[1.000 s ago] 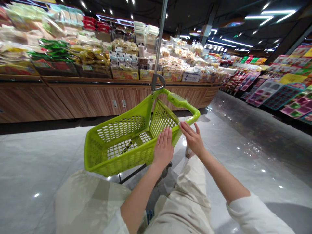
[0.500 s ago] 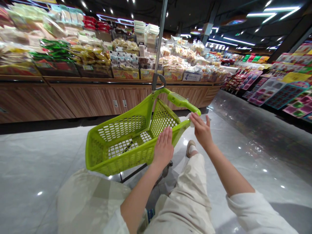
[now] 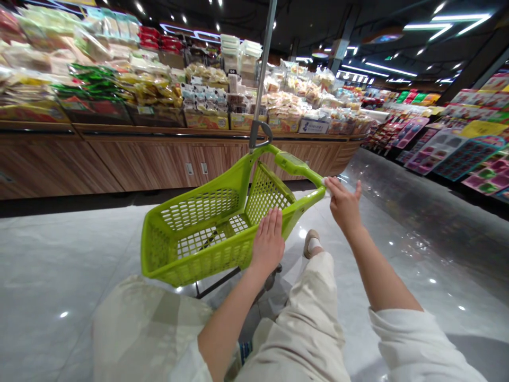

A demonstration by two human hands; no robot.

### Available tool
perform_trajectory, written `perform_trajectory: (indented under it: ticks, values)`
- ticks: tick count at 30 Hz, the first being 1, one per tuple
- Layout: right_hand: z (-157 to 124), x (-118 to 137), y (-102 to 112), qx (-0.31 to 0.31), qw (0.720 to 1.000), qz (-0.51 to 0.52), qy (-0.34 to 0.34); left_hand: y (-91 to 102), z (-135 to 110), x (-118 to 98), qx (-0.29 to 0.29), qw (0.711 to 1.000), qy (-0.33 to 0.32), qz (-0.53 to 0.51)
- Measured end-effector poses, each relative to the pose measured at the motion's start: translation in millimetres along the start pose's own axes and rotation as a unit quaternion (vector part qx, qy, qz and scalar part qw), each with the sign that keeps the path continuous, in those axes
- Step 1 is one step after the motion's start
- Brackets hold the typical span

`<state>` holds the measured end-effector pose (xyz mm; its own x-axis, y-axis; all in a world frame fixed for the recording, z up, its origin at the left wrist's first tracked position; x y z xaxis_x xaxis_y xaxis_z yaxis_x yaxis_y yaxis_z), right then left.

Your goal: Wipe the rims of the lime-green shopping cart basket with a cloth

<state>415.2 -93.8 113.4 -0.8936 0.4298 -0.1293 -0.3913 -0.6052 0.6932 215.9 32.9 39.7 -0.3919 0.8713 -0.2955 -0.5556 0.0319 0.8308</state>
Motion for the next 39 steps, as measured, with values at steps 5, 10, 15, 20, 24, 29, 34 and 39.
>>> perform_trajectory:
  ticks: [5, 10, 15, 20, 24, 29, 34, 39]
  values:
    - [-8.7, 26.8, -1.4, 0.045, 0.990, 0.025, 0.129, -0.8, -0.9, -0.5, 0.000, 1.000, 0.005, 0.006]
    - [-3.5, 4.9, 1.8, 0.028, 0.998, -0.003, 0.059, -0.4, -0.5, 0.7, 0.009, 1.000, -0.001, 0.007]
    - [-5.7, 19.4, -3.4, 0.029, 0.998, -0.002, 0.058, -1.1, -1.1, 0.4, -0.002, 1.000, 0.003, 0.008]
    - [-6.3, 20.3, 1.8, 0.064, 0.989, 0.012, 0.136, -2.0, -1.6, 2.2, -0.002, 1.000, -0.004, 0.019]
    - [-1.0, -4.7, 3.5, 0.018, 1.000, -0.019, -0.001, -1.8, -1.0, 1.2, 0.000, 1.000, -0.002, 0.017]
    - [-10.5, 30.7, 0.1, 0.039, 0.994, 0.003, 0.102, -1.3, -1.3, 0.7, -0.002, 1.000, 0.003, 0.017]
    - [-7.1, 19.4, 3.5, 0.043, 0.992, 0.010, 0.116, -1.8, -1.5, 2.2, 0.000, 1.000, -0.005, 0.020]
    - [-6.6, 17.3, -2.3, 0.005, 0.999, -0.010, 0.033, -3.0, -1.5, 1.2, -0.007, 1.000, 0.002, 0.002]
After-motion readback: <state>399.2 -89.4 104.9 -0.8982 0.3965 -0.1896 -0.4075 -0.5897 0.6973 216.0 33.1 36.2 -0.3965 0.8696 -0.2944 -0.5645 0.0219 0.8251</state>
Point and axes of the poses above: each hand's wrist, its own z-axis towards the middle knuckle, its own y-axis out of the back of the hand, x = y × z, the point moved 1 cm from there along z, towards the middle knuckle, and after that the axes turned 13 degrees about y, right-handed, at the moved point
